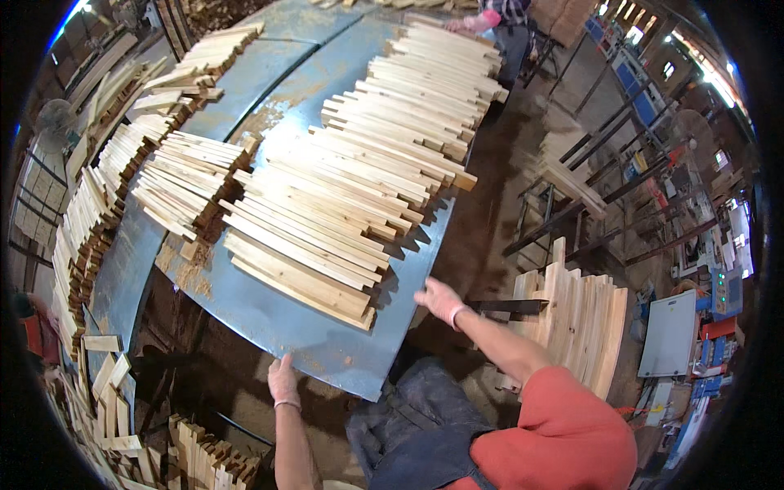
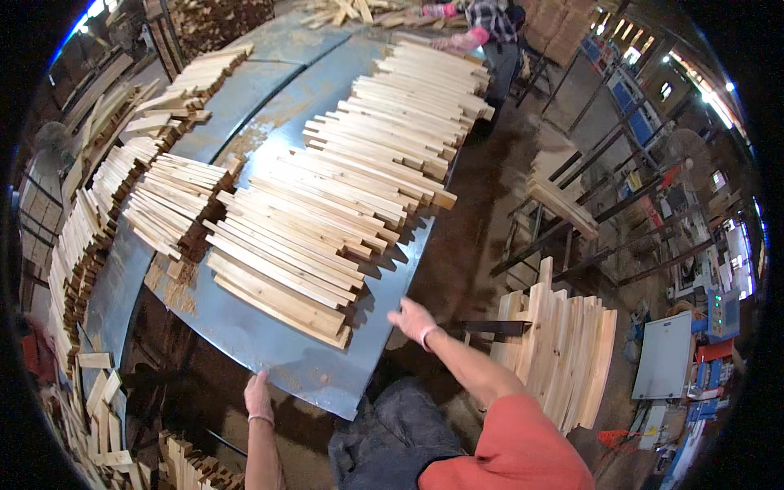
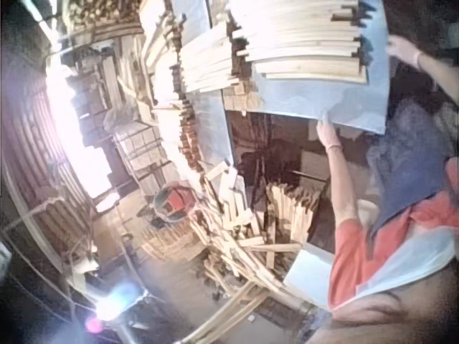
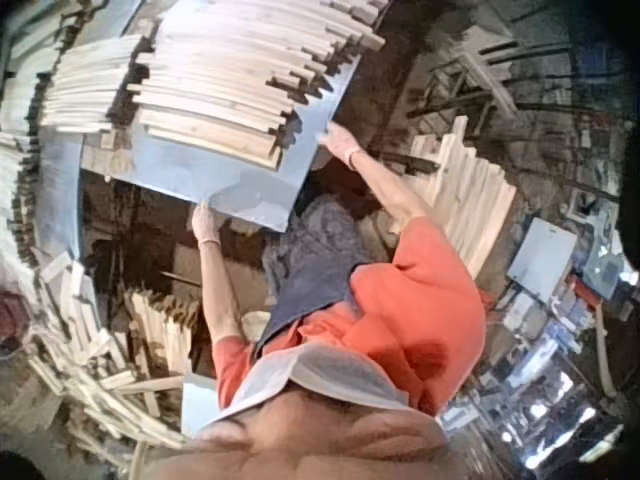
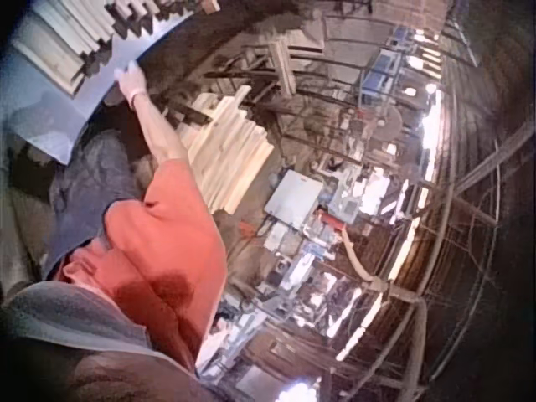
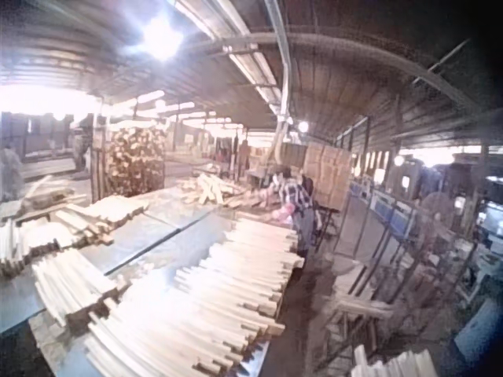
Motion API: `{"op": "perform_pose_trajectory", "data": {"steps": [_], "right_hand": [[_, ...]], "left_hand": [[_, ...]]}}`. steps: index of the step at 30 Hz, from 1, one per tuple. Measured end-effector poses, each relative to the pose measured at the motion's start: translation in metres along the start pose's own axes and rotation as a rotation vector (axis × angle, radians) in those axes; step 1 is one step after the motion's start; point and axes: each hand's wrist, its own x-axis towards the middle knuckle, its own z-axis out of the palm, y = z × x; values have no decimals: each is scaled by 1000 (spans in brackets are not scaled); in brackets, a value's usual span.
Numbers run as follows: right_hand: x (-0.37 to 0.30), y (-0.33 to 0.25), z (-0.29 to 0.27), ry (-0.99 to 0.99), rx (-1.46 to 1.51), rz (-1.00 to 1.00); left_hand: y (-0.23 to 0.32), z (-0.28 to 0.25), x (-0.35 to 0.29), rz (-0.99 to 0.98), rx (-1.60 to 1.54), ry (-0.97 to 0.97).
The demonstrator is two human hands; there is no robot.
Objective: The person picks up stacks of wooden planks from a metal table and places them onto a conveyor belt. The person repeats this process, moving multiple stacks of wood from the table to the conveyor belt throughout the video.
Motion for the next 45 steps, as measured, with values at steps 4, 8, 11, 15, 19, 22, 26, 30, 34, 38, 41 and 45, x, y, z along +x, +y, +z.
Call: {"op": "perform_pose_trajectory", "data": {"steps": [4, 8, 11, 15, 19, 22, 26, 30, 34, 38, 41, 45], "right_hand": [[85, -92, -63, 511, -366, -75], [167, -96, -146, 789, -695, -306], [190, -128, -177, 550, -782, -99], [207, -120, -188, 597, -770, -126], [197, -105, -186, 595, -545, -176], [165, -92, -181, 394, -531, -171], [136, -90, -182, 125, -514, -73], [200, -115, -182, 104, -616, -312], [284, -173, -143, 167, -422, -442], [344, -164, -110, 76, 126, -309], [343, -172, -102, 62, 124, -327], [309, -173, -113, -276, 202, -27]], "left_hand": [[16, 94, 38, -48, 721, 152], [63, 186, 40, -12, 672, 229], [80, 226, 34, -187, -74, 284], [124, 240, 22, -416, -668, 442], [130, 218, 1, -179, -735, 202], [102, 204, 8, -79, -407, 397], [91, 157, 14, -79, -222, 382], [117, 131, 22, 156, 434, 254], [86, 110, 81, 83, 589, 228], [92, 130, 107, 76, 579, 361], [106, 155, 100, 6, 102, 352], [135, 154, 67, 10, -518, 129]]}}
